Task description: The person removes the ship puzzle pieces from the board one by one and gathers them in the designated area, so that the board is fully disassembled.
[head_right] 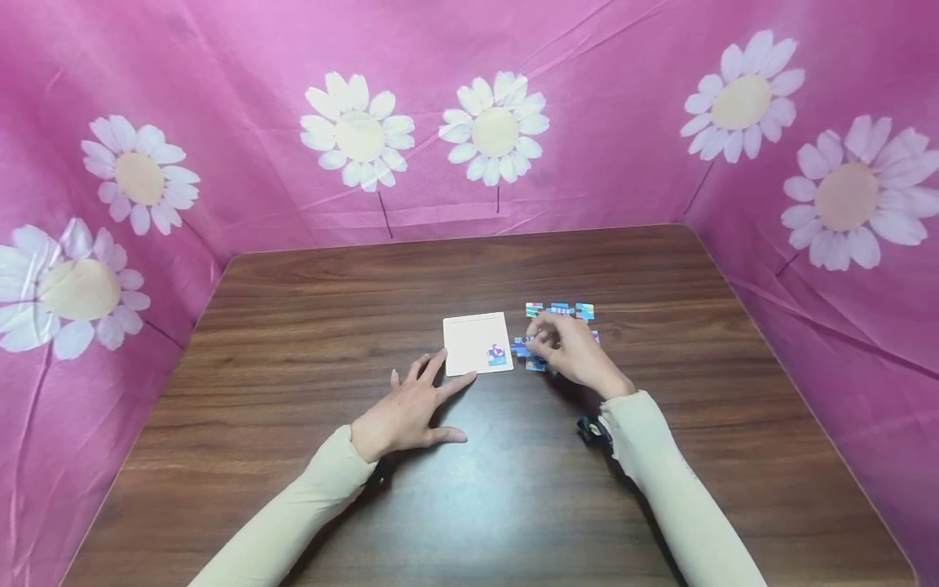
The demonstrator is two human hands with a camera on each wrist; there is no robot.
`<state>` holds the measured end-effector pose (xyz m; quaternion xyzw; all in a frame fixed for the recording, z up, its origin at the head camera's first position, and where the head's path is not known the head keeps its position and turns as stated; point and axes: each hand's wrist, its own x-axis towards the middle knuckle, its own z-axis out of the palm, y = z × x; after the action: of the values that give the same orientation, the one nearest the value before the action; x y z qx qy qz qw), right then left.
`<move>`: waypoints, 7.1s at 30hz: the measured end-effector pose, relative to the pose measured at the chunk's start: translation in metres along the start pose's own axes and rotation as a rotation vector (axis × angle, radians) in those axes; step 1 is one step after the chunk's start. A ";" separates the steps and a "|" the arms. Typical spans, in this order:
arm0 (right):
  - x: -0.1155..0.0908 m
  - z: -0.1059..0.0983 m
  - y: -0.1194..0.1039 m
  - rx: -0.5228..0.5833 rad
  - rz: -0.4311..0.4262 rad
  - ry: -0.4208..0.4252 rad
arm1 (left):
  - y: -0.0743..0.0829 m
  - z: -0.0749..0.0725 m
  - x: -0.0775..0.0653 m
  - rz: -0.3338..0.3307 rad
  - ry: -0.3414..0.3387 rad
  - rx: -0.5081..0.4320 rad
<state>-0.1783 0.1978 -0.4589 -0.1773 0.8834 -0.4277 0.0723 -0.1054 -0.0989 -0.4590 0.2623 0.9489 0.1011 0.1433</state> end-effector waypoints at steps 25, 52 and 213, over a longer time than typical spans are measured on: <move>-0.029 -0.023 0.028 -0.047 0.108 0.074 | 0.000 0.001 -0.001 0.011 0.013 -0.036; -0.037 -0.027 0.032 -0.134 0.151 0.049 | -0.001 0.002 0.001 0.009 0.012 -0.025; -0.015 -0.013 0.031 -0.001 0.109 0.102 | -0.002 0.005 0.002 -0.007 0.010 -0.017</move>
<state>-0.1761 0.2305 -0.4749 -0.1072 0.8946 -0.4309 0.0503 -0.1065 -0.0984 -0.4645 0.2574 0.9496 0.1101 0.1413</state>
